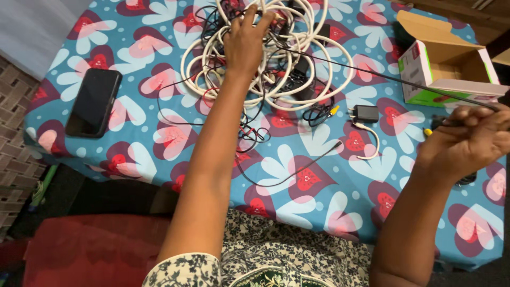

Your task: The person untangles a pile of mixed cables and cords on a table, separates individual items, and coils them into neat bundles. The person handles power adapters and various cables, placing each coiled bundle aside on the table.

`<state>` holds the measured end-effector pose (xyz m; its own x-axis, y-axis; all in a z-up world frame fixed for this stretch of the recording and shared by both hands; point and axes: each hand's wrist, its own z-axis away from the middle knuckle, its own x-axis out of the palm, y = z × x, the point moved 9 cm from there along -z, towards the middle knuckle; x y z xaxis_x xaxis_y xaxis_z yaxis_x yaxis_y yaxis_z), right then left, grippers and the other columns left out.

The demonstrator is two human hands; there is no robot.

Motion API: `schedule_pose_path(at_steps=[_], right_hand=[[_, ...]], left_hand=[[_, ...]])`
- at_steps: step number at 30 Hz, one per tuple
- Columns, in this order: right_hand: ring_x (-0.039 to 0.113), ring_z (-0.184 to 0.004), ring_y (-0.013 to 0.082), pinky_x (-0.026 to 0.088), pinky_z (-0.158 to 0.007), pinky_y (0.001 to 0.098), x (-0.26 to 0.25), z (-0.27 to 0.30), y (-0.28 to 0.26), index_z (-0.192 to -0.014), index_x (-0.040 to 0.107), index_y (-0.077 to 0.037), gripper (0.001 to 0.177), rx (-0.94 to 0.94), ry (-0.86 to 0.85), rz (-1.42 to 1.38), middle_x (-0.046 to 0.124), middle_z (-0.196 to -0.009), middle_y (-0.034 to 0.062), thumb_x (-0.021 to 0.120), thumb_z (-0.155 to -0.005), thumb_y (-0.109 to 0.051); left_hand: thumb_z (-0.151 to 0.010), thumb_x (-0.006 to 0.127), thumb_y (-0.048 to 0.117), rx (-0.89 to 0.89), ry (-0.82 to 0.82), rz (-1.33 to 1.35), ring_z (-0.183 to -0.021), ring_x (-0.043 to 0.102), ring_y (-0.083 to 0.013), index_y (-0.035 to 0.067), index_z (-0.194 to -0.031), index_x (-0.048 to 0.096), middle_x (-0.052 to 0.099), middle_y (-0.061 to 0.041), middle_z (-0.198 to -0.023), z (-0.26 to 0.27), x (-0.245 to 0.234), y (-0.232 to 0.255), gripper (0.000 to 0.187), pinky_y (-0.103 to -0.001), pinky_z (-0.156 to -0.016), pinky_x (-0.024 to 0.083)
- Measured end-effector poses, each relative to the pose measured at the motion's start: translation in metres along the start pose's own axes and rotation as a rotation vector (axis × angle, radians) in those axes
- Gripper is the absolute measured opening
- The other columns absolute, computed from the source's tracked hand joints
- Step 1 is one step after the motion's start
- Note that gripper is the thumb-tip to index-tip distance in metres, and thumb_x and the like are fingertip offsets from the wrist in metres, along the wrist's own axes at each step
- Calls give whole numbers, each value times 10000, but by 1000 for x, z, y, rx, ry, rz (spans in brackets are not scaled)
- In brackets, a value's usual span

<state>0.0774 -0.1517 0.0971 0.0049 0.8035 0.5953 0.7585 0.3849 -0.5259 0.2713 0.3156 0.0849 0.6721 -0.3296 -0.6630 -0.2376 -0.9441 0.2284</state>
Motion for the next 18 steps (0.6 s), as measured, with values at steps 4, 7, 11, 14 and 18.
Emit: schedule_pose_path(at_steps=[4,7,11,14,18], right_hand=[[496,-752,121,423,-684,256,-9,6,16,-1389,397,-72,162,31,88,-19,543,-957,71,529,-1303,-104],[491,-695,119,446,-660,275,6,12,16,-1516,345,-134,307,0,15,142,545,-928,55,540,-1281,-100],[517,-701,145,497,-659,316,37,28,29,-1577,274,-182,438,-24,-84,288,552,-928,58,541,-1271,-20],[559,-718,145,520,-671,297,74,53,60,-1550,323,-165,409,37,-293,465,584,-901,43,549,-1247,-9],[627,-810,192,532,-771,344,136,100,92,-1400,458,-114,327,-31,-653,764,654,-990,77,577,-1106,-34]], left_hand=[[-925,629,105,44,19,9,-1101,581,-368,280,-1250,678,597,-92,-1224,-3,-1,13,372,-515,-799,508],[-872,662,68,135,77,6,-1064,567,-336,220,-1188,700,601,-101,-1095,1,-11,26,352,-489,-819,487],[-875,688,87,174,149,54,-1041,557,-335,192,-1087,695,609,-102,-1026,0,-34,39,237,-497,-833,469],[-950,702,101,113,141,182,-983,547,-316,170,-1125,691,608,-80,-993,-10,-50,37,188,-506,-810,452],[-955,708,119,181,265,329,-983,566,-288,184,-1074,677,599,-41,-956,-12,-79,38,139,-482,-820,446]])
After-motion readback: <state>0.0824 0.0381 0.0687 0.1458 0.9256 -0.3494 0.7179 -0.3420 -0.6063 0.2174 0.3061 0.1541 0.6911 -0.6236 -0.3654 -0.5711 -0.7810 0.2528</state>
